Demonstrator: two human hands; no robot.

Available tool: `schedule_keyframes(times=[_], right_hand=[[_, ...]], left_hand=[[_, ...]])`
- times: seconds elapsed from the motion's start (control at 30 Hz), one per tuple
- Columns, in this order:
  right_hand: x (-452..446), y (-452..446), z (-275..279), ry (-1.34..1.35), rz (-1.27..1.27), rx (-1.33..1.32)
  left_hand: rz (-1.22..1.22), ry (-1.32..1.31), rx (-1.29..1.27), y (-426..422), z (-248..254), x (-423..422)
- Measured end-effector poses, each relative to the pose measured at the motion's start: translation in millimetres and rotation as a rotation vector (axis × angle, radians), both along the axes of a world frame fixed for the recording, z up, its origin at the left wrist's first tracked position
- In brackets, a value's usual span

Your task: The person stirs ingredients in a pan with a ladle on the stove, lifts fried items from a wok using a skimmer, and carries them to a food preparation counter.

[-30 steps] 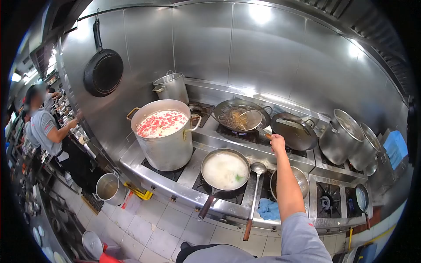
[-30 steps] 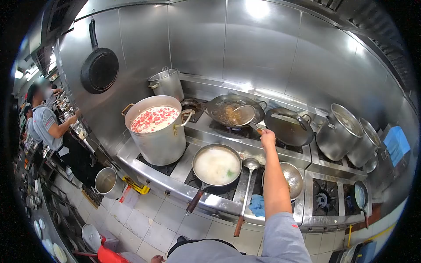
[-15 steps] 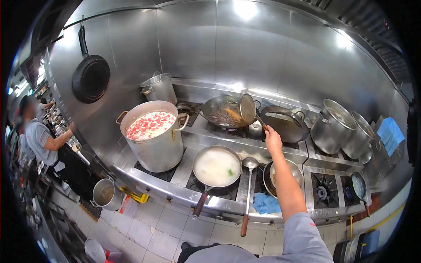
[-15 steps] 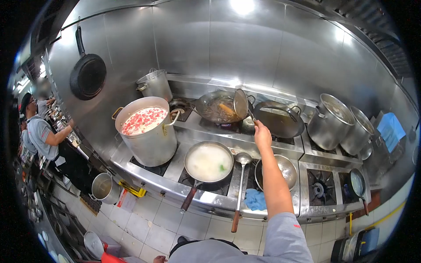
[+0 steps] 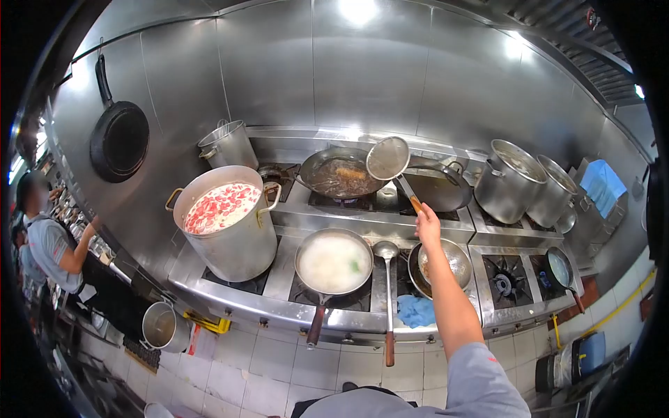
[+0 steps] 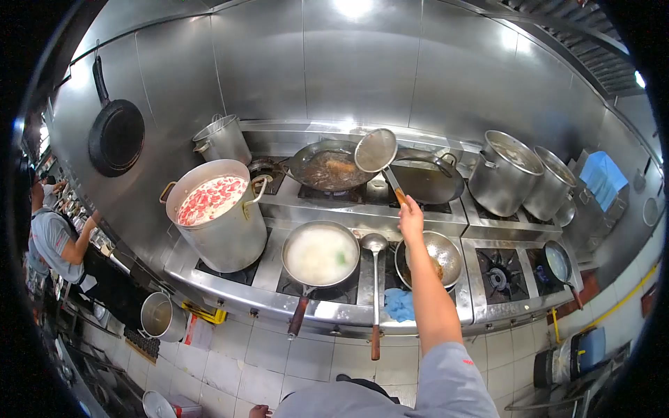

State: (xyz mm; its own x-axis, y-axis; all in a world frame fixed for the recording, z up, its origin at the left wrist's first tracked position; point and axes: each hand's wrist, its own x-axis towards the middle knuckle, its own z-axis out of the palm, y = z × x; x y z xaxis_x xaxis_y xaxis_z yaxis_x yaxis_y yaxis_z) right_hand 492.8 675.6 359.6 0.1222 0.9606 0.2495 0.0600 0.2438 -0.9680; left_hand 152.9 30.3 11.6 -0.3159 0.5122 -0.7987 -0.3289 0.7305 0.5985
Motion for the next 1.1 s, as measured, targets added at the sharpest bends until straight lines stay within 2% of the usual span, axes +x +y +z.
schedule_keyframes(times=[0.07,0.23,0.33,0.43,0.5,0.57,0.63,0.67,0.77,0.83,0.97,1.1], right_hand=[[3,-9,-5,0.106,-0.012,-0.04],[11,-40,-9,0.203,-0.045,-0.078],[19,-82,-18,0.485,-0.025,-0.092],[34,-142,-38,0.569,-0.125,-0.045],[40,-193,-51,0.568,-0.194,-0.039],[44,-238,-68,0.571,-0.249,-0.027],[47,-274,-83,0.593,-0.378,-0.114],[49,-285,-88,0.594,-0.392,-0.107],[58,-303,-97,0.589,-0.407,-0.201],[61,-301,-96,0.699,-0.298,-0.232],[49,-322,-59,0.724,-0.178,-0.194],[41,-347,-81,0.681,-0.138,-0.249]], left_hand=[[-0.008,0.05,0.017,9,-3,-10],[-0.005,-0.008,-0.018,17,-3,-36],[-0.05,-0.011,-0.039,13,-6,-49],[-0.182,0.021,-0.089,6,-11,-65],[-0.411,0.173,0.058,3,-13,-74],[-0.455,0.139,-0.038,16,-16,-88],[-0.643,0.423,0.055,30,-56,-112],[-0.658,0.424,0.061,34,-60,-120],[-0.681,0.352,0.135,46,-62,-134],[-0.415,0.092,-0.06,58,-53,-142],[-0.437,0.035,-0.059,71,-38,-156],[-0.387,0.059,-0.036,71,-31,-160]])
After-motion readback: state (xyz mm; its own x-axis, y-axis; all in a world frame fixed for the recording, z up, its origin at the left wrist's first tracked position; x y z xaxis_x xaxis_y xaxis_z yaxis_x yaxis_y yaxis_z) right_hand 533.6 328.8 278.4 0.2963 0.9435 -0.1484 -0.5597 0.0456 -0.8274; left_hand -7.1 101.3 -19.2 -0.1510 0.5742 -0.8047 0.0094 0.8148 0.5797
